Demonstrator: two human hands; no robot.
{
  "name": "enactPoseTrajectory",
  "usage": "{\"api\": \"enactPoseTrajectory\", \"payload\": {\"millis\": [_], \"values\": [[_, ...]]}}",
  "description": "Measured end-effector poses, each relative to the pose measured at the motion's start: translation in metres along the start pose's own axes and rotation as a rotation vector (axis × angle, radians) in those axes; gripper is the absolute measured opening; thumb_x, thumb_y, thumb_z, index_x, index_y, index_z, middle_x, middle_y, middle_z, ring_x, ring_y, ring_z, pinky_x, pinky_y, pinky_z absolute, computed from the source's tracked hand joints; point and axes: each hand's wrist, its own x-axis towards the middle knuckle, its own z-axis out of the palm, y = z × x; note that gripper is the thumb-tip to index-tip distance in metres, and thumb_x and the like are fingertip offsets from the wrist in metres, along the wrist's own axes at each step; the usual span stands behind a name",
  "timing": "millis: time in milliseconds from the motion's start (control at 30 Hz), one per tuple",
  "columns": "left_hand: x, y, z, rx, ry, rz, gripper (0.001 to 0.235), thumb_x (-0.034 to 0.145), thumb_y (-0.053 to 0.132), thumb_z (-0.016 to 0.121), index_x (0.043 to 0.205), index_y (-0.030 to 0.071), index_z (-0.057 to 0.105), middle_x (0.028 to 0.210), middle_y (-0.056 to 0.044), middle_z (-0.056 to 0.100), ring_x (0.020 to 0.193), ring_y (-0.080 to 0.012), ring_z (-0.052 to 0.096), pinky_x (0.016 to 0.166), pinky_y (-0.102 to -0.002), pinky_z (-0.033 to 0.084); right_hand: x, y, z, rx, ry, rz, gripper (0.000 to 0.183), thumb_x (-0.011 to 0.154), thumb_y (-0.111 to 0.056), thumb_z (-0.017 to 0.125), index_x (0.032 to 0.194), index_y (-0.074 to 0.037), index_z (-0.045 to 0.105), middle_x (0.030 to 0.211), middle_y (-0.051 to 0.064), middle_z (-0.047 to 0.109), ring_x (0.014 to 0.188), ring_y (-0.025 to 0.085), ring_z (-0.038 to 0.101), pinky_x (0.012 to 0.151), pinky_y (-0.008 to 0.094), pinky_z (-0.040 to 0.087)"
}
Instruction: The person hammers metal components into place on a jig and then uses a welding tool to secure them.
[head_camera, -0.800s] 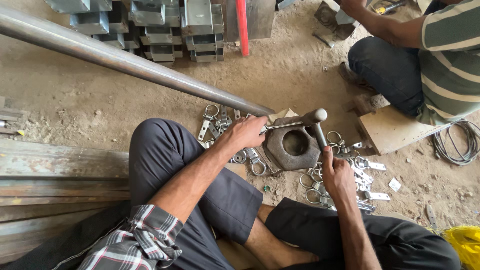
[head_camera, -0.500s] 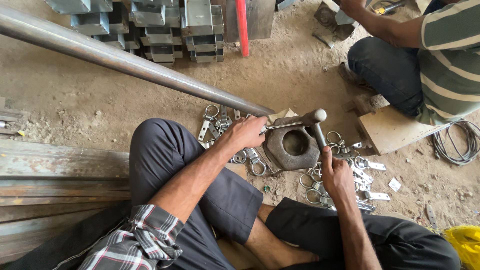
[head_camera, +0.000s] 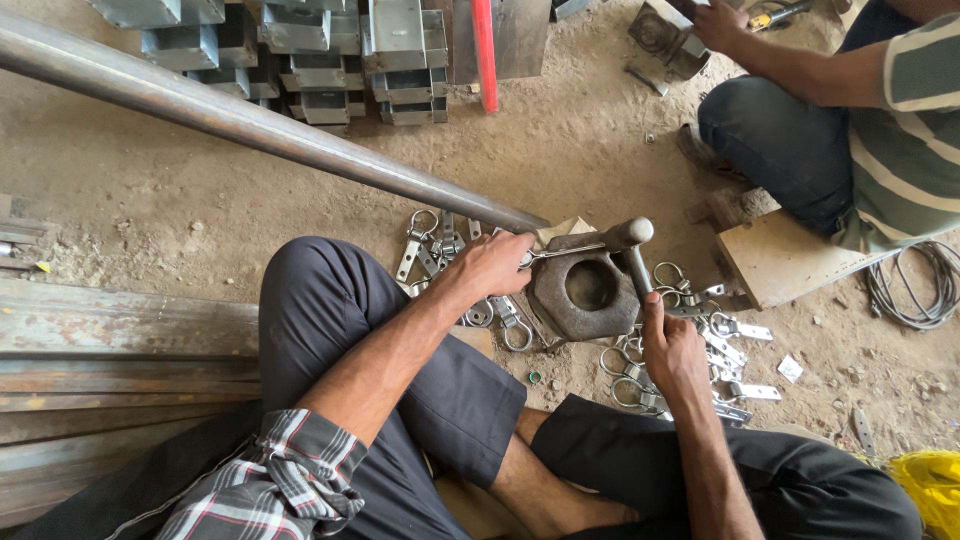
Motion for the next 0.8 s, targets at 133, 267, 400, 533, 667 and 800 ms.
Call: {"api": "enactPoseTrajectory", "payload": {"millis": [133, 267, 400, 533, 667, 800], "values": [[0.011, -0.005, 0.006, -0.098, -0.145, -0.076, 0.055, 0.09, 0.031, 0.066, 0.133, -0.001, 0.053, 0.121, -0.023, 0.068, 0.106, -0.0309, 0.07, 0.094, -0.048, 0.057, 0.0, 0.001, 0.0, 0.004, -0.011, 0.021, 0.089, 0.103, -0.07, 0.027, 0.068, 0.001, 0.069, 0.054, 0.014, 0.061, 0.048, 0.022, 0.054, 0.049, 0.043, 0.044], [0.015, -0.011, 0.012, -0.028, -0.104, -0.008, 0.071, 0.089, 0.035, 0.074, 0.141, -0.004, 0.044, 0.139, -0.032, 0.047, 0.127, -0.043, 0.048, 0.106, -0.058, 0.041, 0.0, 0.001, 0.001, -0.003, -0.033, 0.025, 0.089, 0.103, -0.069, 0.027, 0.071, 0.001, 0.07, 0.057, 0.014, 0.061, 0.049, 0.023, 0.053, 0.05, 0.045, 0.043], [0.011, -0.012, 0.013, 0.049, -0.1, -0.119, 0.072, 0.085, 0.039, 0.078, 0.143, 0.007, 0.049, 0.142, -0.021, 0.054, 0.13, -0.0376, 0.055, 0.108, -0.061, 0.047, -0.003, 0.0, 0.001, 0.003, 0.014, -0.032, 0.087, 0.102, -0.07, 0.028, 0.074, -0.001, 0.073, 0.055, 0.013, 0.063, 0.048, 0.02, 0.058, 0.051, 0.041, 0.046], [0.006, -0.011, 0.006, 0.119, 0.052, -0.088, 0.072, 0.081, 0.034, 0.086, 0.139, 0.007, 0.051, 0.143, -0.024, 0.048, 0.129, -0.047, 0.047, 0.104, -0.073, 0.037, -0.005, -0.002, -0.001, -0.016, 0.027, -0.05, 0.087, 0.101, -0.071, 0.028, 0.076, -0.001, 0.074, 0.055, 0.011, 0.062, 0.047, 0.02, 0.055, 0.049, 0.041, 0.042], [0.0, -0.005, 0.004, 0.118, 0.055, -0.088, 0.062, 0.082, 0.03, 0.084, 0.131, 0.005, 0.056, 0.129, -0.02, 0.058, 0.118, -0.0378, 0.058, 0.1, -0.066, 0.046, -0.005, -0.003, -0.007, -0.001, 0.03, -0.019, 0.085, 0.102, -0.071, 0.03, 0.074, -0.003, 0.073, 0.052, 0.009, 0.055, 0.045, 0.018, 0.045, 0.047, 0.041, 0.034], [-0.006, -0.001, -0.001, 0.129, 0.085, -0.039, 0.051, 0.082, 0.025, 0.083, 0.123, 0.005, 0.061, 0.125, -0.019, 0.062, 0.112, -0.0333, 0.064, 0.1, -0.057, 0.052, -0.005, -0.004, -0.009, 0.164, 0.08, -0.039, 0.071, 0.103, -0.066, 0.039, 0.072, -0.008, 0.067, 0.051, 0.003, 0.048, 0.04, 0.015, 0.034, 0.037, 0.039, 0.026]]}}
